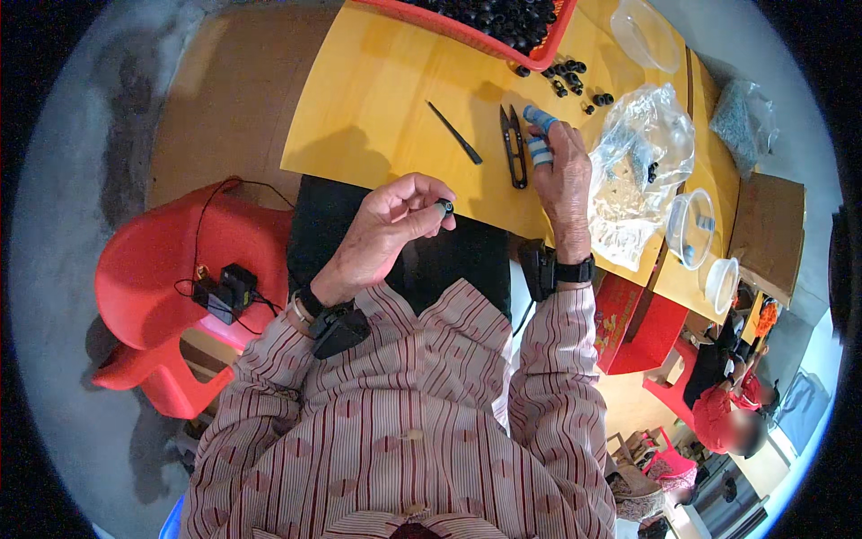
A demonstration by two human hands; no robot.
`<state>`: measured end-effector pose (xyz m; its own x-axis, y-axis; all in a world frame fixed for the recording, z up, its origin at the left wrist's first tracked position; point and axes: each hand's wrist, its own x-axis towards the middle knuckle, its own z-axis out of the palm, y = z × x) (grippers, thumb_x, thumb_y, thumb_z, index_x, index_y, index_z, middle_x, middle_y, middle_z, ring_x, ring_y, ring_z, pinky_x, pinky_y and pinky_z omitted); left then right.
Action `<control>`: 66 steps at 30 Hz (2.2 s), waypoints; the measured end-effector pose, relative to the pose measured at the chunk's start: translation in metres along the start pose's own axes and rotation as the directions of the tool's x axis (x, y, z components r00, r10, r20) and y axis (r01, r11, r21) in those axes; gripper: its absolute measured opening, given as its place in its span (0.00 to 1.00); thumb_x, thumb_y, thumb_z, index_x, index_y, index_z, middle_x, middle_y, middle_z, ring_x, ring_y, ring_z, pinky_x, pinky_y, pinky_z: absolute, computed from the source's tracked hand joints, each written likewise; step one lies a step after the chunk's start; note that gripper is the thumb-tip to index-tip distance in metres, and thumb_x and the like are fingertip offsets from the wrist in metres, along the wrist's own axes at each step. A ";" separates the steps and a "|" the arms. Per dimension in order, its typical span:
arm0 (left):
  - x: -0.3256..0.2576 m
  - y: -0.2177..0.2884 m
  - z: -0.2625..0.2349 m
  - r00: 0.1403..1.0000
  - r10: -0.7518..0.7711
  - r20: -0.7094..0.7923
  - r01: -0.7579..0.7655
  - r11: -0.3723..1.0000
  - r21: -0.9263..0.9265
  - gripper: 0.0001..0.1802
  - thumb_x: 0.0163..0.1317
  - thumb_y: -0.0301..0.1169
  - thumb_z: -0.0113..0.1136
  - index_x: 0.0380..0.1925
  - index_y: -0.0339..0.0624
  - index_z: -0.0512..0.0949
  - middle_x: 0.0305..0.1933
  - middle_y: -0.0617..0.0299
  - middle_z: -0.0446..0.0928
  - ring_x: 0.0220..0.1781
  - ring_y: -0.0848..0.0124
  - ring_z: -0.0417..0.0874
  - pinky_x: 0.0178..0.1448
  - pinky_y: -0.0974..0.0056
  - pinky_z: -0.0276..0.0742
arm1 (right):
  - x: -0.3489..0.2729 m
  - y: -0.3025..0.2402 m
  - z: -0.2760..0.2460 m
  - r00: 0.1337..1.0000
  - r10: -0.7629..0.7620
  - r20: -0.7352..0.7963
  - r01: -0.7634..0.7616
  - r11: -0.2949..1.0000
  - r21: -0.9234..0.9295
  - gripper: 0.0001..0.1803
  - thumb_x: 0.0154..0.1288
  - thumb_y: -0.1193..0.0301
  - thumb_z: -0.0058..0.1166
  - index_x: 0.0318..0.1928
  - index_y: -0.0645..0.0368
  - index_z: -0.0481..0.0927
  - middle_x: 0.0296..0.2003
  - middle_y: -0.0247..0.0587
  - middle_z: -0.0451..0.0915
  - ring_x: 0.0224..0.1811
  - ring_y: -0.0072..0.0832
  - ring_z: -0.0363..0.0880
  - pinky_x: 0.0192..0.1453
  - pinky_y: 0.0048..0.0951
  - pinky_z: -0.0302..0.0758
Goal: The person assembles small black plastic components by hand and with pliers.
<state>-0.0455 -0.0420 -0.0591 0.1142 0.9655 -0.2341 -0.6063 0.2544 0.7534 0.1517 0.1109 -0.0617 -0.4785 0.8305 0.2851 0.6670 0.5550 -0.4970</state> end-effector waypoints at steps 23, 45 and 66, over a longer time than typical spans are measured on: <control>0.013 0.008 0.029 0.974 0.143 -0.178 -0.140 0.990 0.030 0.10 0.65 0.26 0.53 0.46 0.37 0.70 0.35 0.67 0.74 0.36 0.82 0.73 0.41 0.75 0.68 | -0.031 -0.092 -0.024 0.948 -0.309 0.071 0.299 0.945 0.129 0.36 0.35 0.87 0.53 0.55 0.65 0.69 0.32 0.44 0.74 0.35 0.43 0.71 0.39 0.38 0.73; 0.004 0.005 0.033 0.967 0.199 -0.162 -0.199 0.980 0.015 0.09 0.63 0.23 0.54 0.43 0.38 0.72 0.36 0.68 0.72 0.37 0.81 0.73 0.44 0.74 0.71 | -0.053 -0.106 -0.013 0.998 0.053 -0.019 -0.039 0.889 0.457 0.26 0.52 0.85 0.58 0.54 0.59 0.72 0.36 0.39 0.78 0.35 0.26 0.79 0.39 0.25 0.76; -0.002 0.009 0.030 0.991 0.102 -0.089 -0.094 0.991 0.093 0.12 0.61 0.22 0.57 0.45 0.32 0.75 0.40 0.62 0.77 0.40 0.79 0.77 0.47 0.74 0.74 | -0.053 -0.103 -0.031 0.998 -0.011 -0.056 0.032 0.919 0.393 0.28 0.45 0.87 0.56 0.51 0.59 0.75 0.33 0.40 0.78 0.31 0.32 0.75 0.37 0.26 0.74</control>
<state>-0.0278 -0.0397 -0.0334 -0.0190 0.9776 -0.2097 -0.5383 0.1668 0.8261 0.1259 0.0111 -0.0004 -0.4534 0.8255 0.3360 0.3734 0.5183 -0.7694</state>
